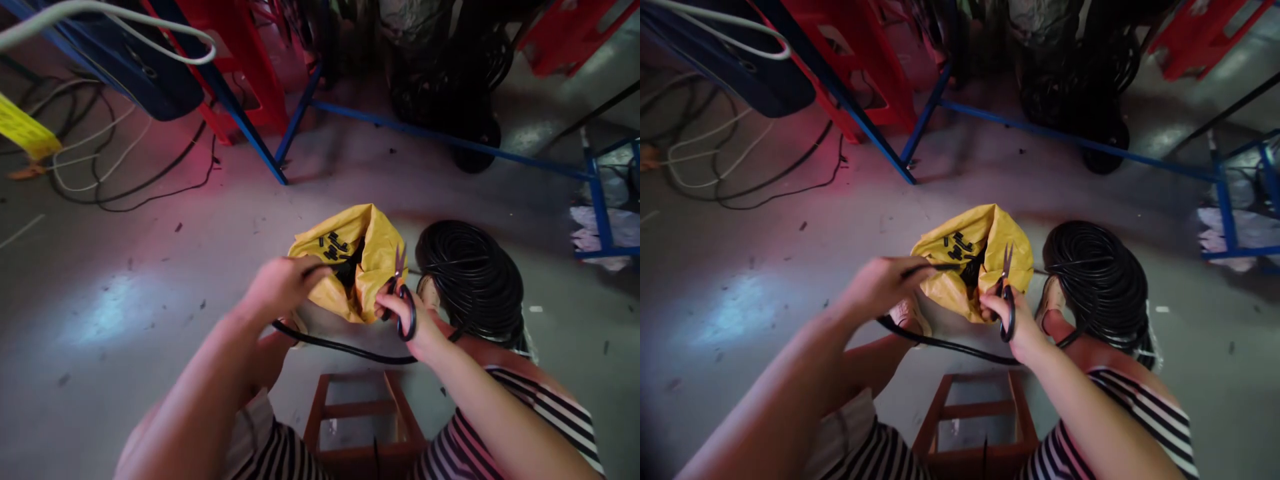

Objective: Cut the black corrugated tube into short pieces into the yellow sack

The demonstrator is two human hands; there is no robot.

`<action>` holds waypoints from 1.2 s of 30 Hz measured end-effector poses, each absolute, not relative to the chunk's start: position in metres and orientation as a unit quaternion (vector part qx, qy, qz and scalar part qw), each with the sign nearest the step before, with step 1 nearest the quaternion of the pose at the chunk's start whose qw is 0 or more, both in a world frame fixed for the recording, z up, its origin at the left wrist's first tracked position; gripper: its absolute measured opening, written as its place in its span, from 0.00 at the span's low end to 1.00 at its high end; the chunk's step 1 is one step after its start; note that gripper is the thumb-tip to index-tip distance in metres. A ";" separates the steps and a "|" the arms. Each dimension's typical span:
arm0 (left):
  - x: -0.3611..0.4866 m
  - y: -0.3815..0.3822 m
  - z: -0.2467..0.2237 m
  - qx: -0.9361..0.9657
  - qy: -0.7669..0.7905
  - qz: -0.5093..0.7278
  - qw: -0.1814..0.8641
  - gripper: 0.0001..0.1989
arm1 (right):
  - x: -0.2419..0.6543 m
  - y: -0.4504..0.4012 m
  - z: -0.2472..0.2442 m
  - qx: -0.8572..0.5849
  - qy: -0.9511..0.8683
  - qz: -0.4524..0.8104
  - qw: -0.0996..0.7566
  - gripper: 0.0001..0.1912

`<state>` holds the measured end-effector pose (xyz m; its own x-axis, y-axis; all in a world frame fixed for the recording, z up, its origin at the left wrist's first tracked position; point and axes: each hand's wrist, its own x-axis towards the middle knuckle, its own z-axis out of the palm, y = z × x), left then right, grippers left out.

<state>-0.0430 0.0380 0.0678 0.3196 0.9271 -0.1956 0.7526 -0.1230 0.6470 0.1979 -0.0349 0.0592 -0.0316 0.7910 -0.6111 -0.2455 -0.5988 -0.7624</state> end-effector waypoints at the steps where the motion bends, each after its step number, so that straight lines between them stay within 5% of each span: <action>1: -0.031 0.029 0.061 0.761 0.536 0.078 0.356 0.14 | 0.198 -0.040 0.055 -0.596 -0.218 0.680 0.368 0.18; 5: 0.003 0.011 0.044 0.779 0.445 0.006 0.441 0.13 | 0.200 -0.043 0.060 -0.614 -0.214 0.649 0.396 0.19; 14: -0.036 0.038 0.092 0.614 0.421 0.189 0.640 0.15 | 0.209 -0.026 0.072 -0.567 -0.261 0.634 0.457 0.13; 21: -0.033 0.018 0.102 0.528 0.404 0.224 0.713 0.17 | 0.210 -0.040 0.052 -0.519 -0.308 0.740 0.296 0.19; 36: -0.011 0.006 0.085 0.568 0.478 0.219 0.633 0.16 | 0.202 -0.057 0.059 -0.528 -0.328 0.734 0.275 0.23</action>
